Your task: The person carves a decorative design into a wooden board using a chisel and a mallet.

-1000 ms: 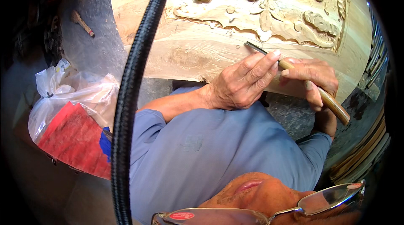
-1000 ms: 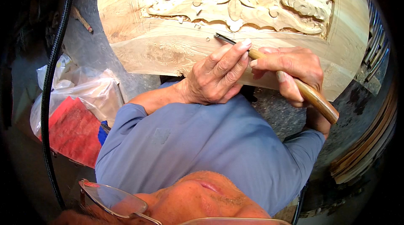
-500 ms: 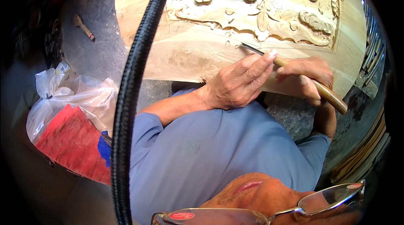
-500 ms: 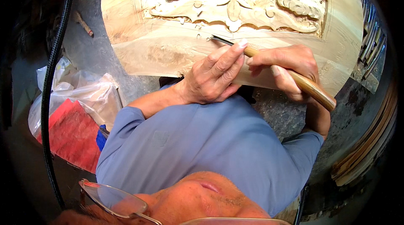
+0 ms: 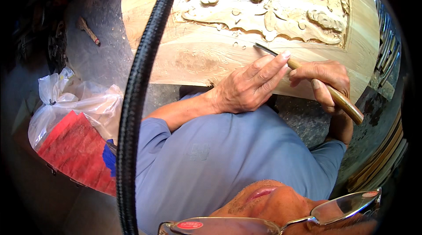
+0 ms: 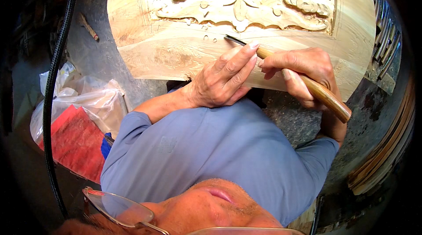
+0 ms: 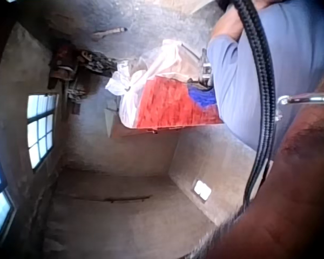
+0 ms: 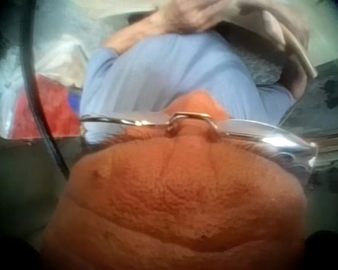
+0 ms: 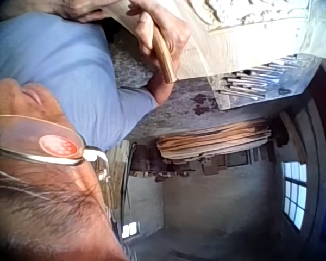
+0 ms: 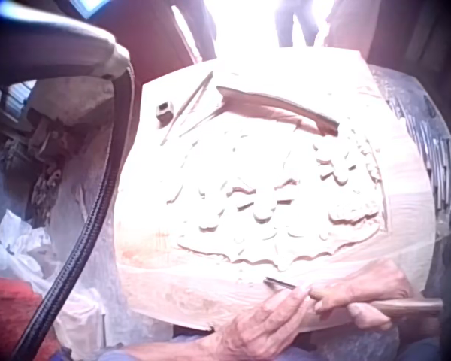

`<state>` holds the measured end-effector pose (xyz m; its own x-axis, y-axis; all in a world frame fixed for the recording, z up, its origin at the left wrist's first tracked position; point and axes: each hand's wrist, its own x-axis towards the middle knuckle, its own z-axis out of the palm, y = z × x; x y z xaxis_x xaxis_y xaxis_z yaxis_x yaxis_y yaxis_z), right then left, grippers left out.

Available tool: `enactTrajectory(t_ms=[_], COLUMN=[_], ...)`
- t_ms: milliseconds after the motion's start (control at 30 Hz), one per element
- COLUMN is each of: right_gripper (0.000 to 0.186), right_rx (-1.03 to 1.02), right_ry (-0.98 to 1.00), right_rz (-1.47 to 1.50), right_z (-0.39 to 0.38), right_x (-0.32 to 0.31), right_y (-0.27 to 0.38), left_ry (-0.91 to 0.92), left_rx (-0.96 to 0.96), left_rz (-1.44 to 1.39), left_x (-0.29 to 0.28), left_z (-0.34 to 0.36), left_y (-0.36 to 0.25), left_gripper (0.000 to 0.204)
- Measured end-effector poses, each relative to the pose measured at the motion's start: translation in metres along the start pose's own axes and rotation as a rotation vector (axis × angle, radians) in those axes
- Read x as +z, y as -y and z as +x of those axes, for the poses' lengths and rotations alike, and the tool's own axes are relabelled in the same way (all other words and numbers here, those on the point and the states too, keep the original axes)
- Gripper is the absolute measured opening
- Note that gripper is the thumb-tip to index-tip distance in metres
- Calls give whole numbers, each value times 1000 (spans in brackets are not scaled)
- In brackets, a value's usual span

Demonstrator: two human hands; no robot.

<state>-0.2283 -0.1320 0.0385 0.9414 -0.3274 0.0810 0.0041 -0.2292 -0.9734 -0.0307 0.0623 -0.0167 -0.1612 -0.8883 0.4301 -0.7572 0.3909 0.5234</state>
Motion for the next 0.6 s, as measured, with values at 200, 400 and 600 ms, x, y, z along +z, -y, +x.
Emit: enactTrajectory(t_ms=[200, 400, 600], right_gripper=[33, 35, 37], right_rx=[-37, -58, -99], right_ry=[-17, -13, -2], right_rz=[34, 63, 78], right_z=[8, 13, 16], right_x=[5, 7, 7], right_y=[-3, -6, -11], left_ry=[-31, -52, -69], left_rx=[-19, -22, -21], left_rz=[-26, -11, 13], left_x=[5, 6, 8], left_z=[-4, -4, -4], left_y=[0, 1, 1], left_gripper=[86, 79, 69])
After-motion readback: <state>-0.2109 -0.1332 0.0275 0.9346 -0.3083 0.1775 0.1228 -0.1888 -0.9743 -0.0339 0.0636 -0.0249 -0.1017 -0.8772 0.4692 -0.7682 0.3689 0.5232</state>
